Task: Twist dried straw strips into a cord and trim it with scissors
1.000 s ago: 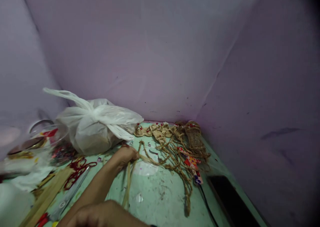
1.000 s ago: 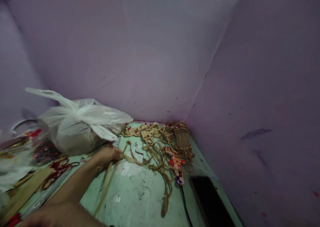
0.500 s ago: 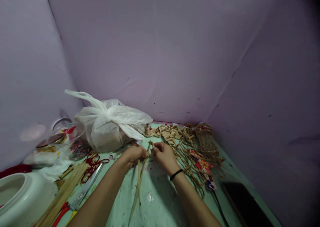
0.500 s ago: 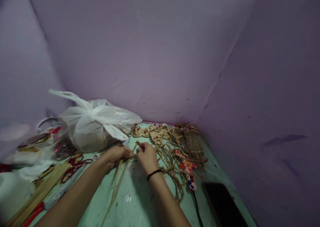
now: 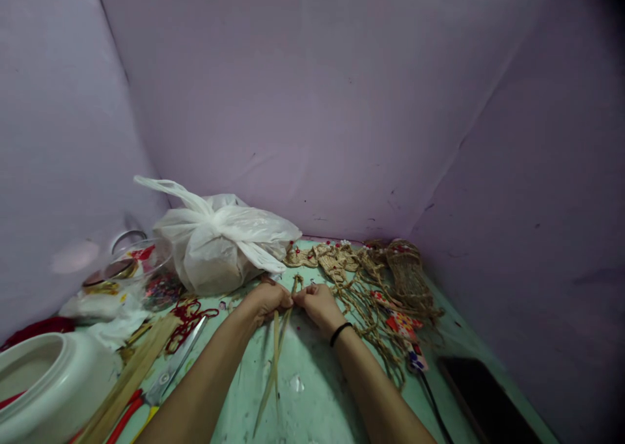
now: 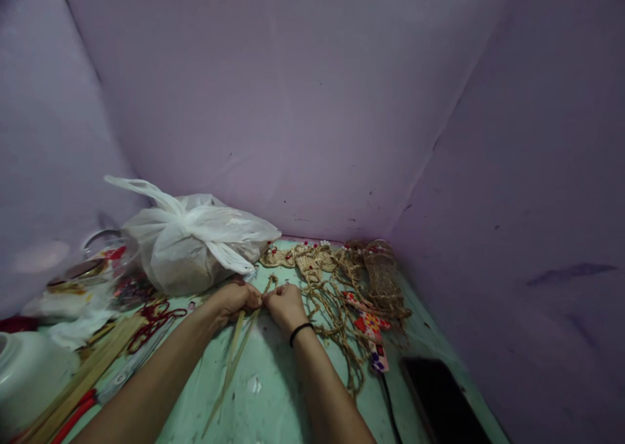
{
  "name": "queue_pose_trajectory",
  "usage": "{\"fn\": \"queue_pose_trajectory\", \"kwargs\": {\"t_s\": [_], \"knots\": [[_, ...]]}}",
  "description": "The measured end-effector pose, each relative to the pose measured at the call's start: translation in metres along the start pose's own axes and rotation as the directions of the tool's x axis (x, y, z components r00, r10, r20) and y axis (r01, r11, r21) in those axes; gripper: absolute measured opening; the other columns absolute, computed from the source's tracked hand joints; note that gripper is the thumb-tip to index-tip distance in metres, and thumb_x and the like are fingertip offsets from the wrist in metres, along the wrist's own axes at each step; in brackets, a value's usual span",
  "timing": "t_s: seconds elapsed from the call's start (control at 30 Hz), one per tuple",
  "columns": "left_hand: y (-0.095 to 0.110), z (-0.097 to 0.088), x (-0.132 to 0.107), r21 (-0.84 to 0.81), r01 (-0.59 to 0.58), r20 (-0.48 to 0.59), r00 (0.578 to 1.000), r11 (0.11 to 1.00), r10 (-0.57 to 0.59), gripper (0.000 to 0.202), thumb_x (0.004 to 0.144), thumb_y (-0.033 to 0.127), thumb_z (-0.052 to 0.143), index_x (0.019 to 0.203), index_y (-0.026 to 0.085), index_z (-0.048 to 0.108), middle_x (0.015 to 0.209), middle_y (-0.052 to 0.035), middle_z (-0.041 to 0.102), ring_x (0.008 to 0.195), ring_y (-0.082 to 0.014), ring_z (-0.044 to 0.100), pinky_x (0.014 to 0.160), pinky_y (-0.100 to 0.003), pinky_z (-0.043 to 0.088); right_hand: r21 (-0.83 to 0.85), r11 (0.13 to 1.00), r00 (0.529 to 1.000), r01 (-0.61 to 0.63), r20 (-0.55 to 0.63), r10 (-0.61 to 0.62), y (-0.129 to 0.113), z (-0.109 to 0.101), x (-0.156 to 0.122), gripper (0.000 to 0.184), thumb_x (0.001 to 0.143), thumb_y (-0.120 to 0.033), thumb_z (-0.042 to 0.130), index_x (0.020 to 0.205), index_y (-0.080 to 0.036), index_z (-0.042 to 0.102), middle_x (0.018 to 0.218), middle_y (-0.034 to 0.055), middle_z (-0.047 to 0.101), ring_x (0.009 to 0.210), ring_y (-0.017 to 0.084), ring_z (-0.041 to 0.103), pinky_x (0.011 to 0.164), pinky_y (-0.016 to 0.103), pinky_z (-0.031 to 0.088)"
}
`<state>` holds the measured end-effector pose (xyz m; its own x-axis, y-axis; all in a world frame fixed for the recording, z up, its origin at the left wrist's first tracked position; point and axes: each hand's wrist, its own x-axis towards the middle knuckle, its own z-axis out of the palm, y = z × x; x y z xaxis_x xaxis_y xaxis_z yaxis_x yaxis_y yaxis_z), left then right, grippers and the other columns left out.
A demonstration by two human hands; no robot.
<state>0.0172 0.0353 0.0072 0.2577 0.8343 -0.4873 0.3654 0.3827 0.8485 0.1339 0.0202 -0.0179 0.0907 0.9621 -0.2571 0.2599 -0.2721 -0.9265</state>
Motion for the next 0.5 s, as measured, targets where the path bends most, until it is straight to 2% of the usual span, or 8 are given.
{"fn": "queue_pose_trajectory", "kwargs": {"t_s": [0.13,0.27,0.4,0.5], "knots": [[0.004,-0.005,-0.004,0.081,-0.026,-0.006,1.000,0.996,0.026,0.012,0.050,0.013,0.046,0.039,0.015,0.042,0.029,0.0067,0.028,0.027,-0.0038,0.019,0.034,-0.021,0.009,0.082,0.996,0.999,-0.029,0.019,0.027,-0.003,-0.003,-0.005,0.020,0.056,-0.015,0.051,0.039,-0.017,0.041,0.031,-0.0077,0.030,0.032,0.004,0.020,0.036,0.021,0.013],[0.007,-0.010,-0.006,0.246,-0.110,-0.078,0.988,0.963,0.133,0.016,0.051,0.014,0.051,0.036,0.014,0.044,0.029,0.0043,0.031,0.031,-0.0059,0.028,0.035,-0.021,0.017,0.152,0.986,0.998,-0.062,0.038,0.057,-0.007,-0.005,-0.010,0.015,0.057,-0.016,0.050,0.042,-0.016,0.047,0.031,-0.0068,0.034,0.031,0.004,0.022,0.034,0.020,0.017],[0.008,0.004,-0.012,0.467,-0.121,-0.092,0.978,0.876,0.185,0.012,0.052,0.015,0.051,0.040,0.015,0.051,0.033,0.0012,0.039,0.037,-0.0100,0.037,0.040,-0.021,0.022,0.195,0.978,0.996,-0.068,0.067,0.056,-0.008,-0.005,-0.012,0.013,0.054,-0.012,0.046,0.042,-0.016,0.047,0.030,-0.0073,0.031,0.030,0.004,0.020,0.034,0.020,0.016],[0.008,0.019,-0.021,0.600,-0.095,-0.235,0.928,0.794,0.289,0.007,0.052,0.013,0.053,0.045,0.016,0.053,0.041,-0.0007,0.045,0.046,-0.0134,0.044,0.044,-0.022,0.024,0.205,0.977,0.995,-0.062,0.084,0.045,-0.007,-0.005,-0.012,0.012,0.052,-0.011,0.042,0.043,-0.016,0.046,0.031,-0.0075,0.030,0.030,0.005,0.019,0.035,0.020,0.015]]}}
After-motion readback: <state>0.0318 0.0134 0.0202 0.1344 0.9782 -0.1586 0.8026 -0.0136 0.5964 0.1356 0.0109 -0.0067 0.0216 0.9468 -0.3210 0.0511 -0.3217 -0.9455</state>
